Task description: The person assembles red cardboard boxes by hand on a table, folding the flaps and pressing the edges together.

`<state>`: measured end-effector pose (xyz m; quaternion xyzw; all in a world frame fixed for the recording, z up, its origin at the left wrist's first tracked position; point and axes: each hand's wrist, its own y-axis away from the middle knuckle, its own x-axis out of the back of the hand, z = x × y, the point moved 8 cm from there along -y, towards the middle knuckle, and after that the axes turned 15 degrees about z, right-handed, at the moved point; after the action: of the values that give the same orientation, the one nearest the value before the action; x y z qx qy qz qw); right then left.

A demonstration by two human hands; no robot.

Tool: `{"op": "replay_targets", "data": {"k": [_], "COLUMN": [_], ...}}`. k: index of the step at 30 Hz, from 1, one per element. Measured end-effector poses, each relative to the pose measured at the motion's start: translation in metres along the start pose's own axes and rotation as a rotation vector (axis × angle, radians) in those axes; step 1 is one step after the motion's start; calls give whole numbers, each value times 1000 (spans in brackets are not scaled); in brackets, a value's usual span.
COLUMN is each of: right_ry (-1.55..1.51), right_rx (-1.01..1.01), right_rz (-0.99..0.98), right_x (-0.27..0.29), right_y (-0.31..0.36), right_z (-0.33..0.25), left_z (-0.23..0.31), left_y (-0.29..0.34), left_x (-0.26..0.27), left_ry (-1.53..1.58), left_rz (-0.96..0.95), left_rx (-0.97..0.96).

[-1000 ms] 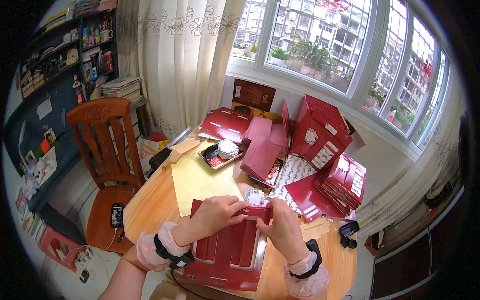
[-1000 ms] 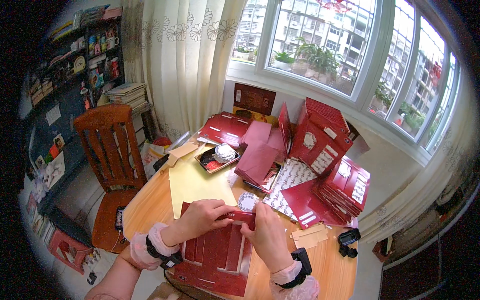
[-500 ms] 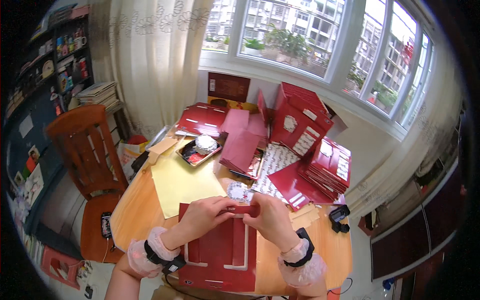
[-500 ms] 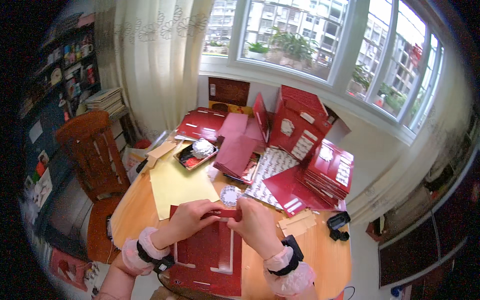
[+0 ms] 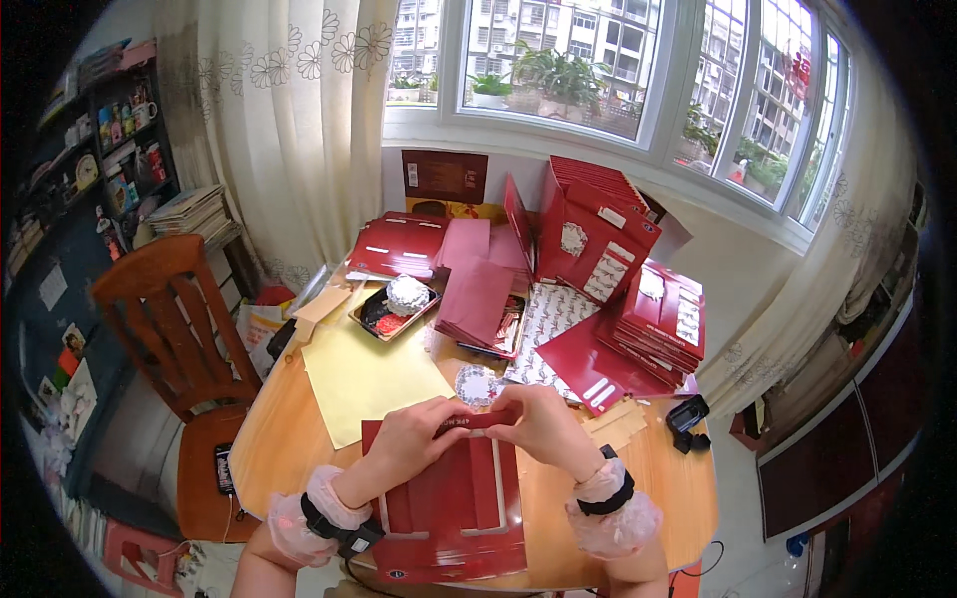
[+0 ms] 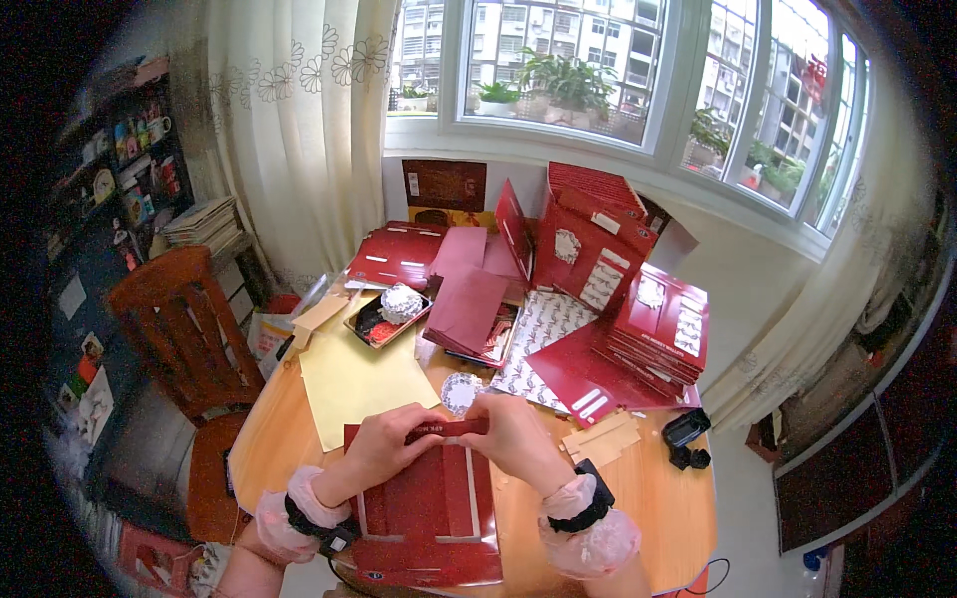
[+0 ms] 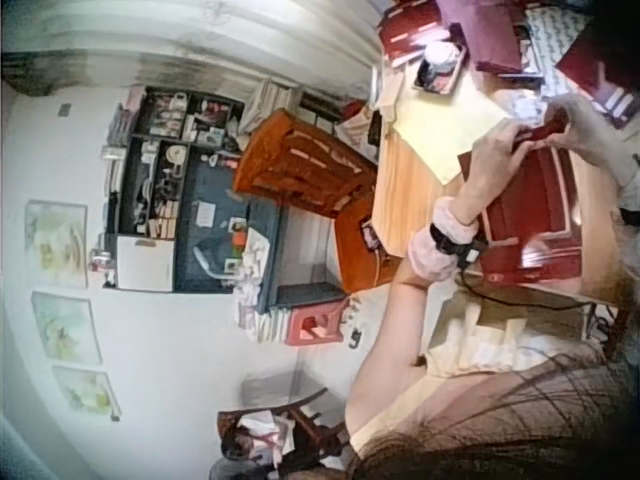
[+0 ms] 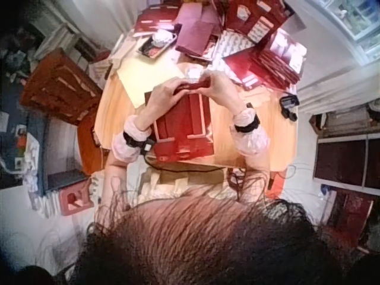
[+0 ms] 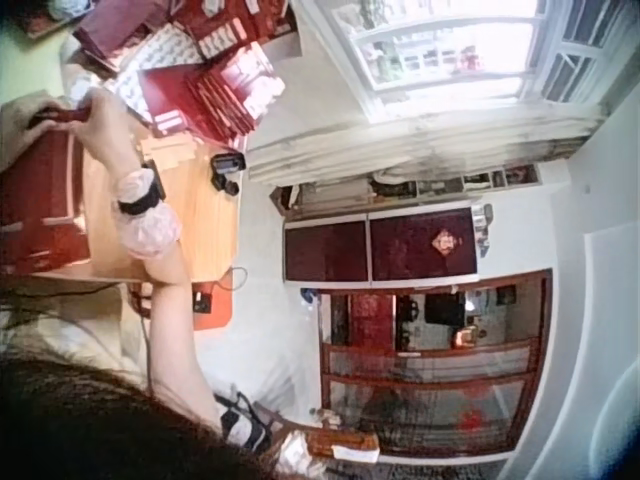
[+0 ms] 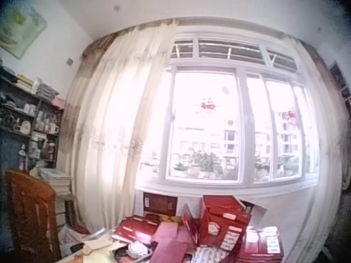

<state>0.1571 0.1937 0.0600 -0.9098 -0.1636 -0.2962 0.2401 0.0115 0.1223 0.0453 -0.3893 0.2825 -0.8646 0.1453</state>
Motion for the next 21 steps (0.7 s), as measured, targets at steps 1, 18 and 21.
{"op": "replay_targets", "data": {"k": [1, 18, 21], "right_ry": [-90, -341, -302], "right_rx": [-17, -64, -49], "right_rz": [-41, 69, 114], "right_x": [-1, -15, -6], "right_y": [-1, -12, -11], "right_z": [2, 19, 10], "left_z": [1, -21, -33], "left_y": [0, -3, -2], "left_x": [2, 9, 10], "left_ry": [-4, 234, 246], "left_rz": [3, -18, -41], "left_rx": [1, 96, 230]}}
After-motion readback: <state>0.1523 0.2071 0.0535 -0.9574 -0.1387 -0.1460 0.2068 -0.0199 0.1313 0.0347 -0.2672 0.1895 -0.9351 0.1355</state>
